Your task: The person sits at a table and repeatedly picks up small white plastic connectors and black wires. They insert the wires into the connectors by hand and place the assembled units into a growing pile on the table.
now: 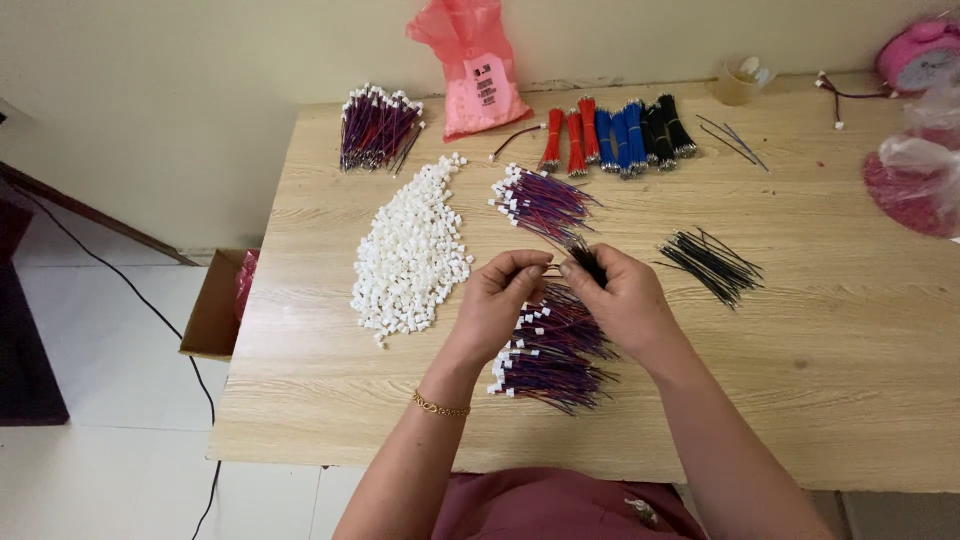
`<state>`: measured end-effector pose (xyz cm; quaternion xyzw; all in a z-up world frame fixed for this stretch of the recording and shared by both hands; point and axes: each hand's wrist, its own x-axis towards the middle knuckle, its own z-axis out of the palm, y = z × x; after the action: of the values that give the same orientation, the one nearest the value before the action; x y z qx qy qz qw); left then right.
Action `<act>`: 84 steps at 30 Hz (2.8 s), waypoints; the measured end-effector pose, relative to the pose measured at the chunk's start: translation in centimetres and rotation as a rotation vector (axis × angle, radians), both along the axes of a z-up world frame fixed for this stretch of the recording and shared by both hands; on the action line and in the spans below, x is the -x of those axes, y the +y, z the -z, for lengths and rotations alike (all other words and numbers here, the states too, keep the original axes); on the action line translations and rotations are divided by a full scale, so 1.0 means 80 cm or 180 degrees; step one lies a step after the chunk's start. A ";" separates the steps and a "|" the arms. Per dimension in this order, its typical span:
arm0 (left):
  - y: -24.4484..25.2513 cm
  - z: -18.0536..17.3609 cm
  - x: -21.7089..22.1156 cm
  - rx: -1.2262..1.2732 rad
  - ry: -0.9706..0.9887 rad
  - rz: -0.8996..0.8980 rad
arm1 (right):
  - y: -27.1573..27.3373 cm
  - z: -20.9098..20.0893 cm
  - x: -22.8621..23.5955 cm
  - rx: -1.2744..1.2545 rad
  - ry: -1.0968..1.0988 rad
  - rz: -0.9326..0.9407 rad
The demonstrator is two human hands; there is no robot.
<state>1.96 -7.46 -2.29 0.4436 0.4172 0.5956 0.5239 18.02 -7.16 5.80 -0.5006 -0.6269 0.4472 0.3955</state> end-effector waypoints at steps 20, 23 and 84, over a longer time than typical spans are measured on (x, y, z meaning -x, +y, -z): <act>0.006 0.015 0.004 0.0314 -0.0834 0.0311 | 0.008 0.012 -0.005 -0.0712 -0.1034 0.0102; 0.005 0.015 0.004 0.0337 -0.0816 0.0325 | 0.010 0.015 -0.005 -0.0747 -0.1066 0.0114; 0.042 -0.073 0.012 -0.0408 0.0875 -0.0179 | 0.041 0.025 -0.010 -0.0145 0.0003 0.0076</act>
<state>1.04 -4.10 3.57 0.5416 0.4583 0.5691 0.4156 18.83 -3.90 3.76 -0.4987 -0.6307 0.4283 0.4125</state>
